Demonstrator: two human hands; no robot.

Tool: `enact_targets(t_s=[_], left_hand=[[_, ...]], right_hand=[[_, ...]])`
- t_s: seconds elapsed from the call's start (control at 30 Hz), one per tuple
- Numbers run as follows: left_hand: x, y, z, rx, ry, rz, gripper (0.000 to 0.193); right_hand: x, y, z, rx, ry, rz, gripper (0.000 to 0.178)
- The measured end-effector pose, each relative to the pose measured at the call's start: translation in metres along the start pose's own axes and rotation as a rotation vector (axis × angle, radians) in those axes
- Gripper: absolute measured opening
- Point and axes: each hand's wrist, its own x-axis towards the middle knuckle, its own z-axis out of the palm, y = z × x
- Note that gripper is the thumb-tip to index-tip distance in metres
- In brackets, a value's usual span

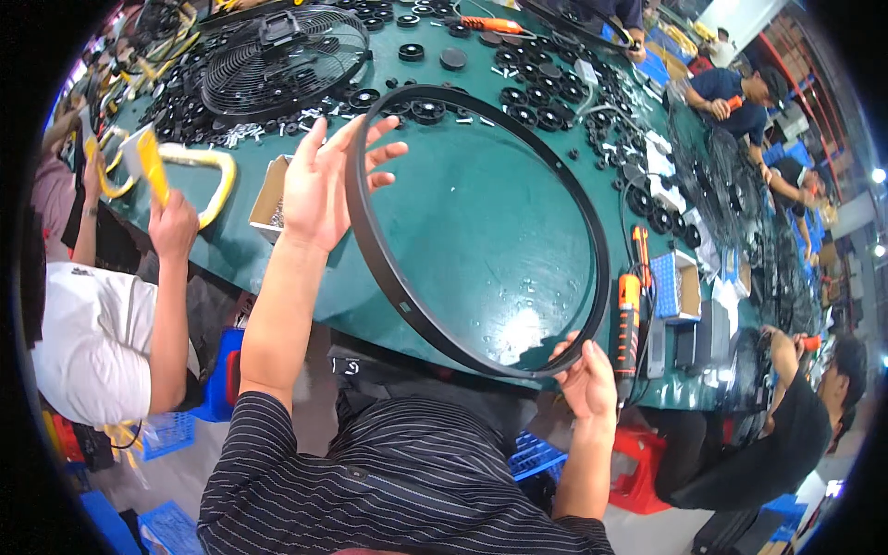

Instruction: The recorder uses an electric screwdriver to attach components to a large industrial fan grill as part of an assembly line process.

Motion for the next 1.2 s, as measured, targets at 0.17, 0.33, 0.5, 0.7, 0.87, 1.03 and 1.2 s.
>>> enact_targets(t_s=[0.17, 0.33, 0.5, 0.7, 0.87, 1.03, 1.2], left_hand=[[0.002, 0.009, -0.003, 0.011, -0.015, 0.009, 0.061], [0.022, 0.002, -0.024, 0.084, 0.009, -0.005, 0.041], [0.056, -0.014, -0.038, 0.405, 0.063, -0.2, 0.05], [0.107, -0.049, -0.088, 1.099, -0.002, -0.229, 0.057], [0.109, -0.069, -0.093, 1.552, -0.083, 0.147, 0.056], [0.064, -0.046, -0.087, 1.686, -0.172, 0.438, 0.052], [0.019, -0.076, -0.075, 1.92, -0.183, 0.311, 0.056]], right_hand=[[-0.004, 0.003, 0.01, 0.028, -0.022, 0.001, 0.032], [-0.014, 0.019, 0.027, 0.014, -0.074, -0.001, 0.025], [-0.033, 0.043, 0.044, -0.13, 0.099, -0.018, 0.024], [-0.05, 0.045, 0.067, -0.413, -0.002, 0.329, 0.034], [-0.055, 0.005, 0.058, -0.69, -0.025, 0.184, 0.01], [-0.015, -0.054, 0.022, -1.059, 0.306, -0.618, 0.019], [0.069, -0.066, -0.004, -1.64, 0.296, -0.83, 0.048]])
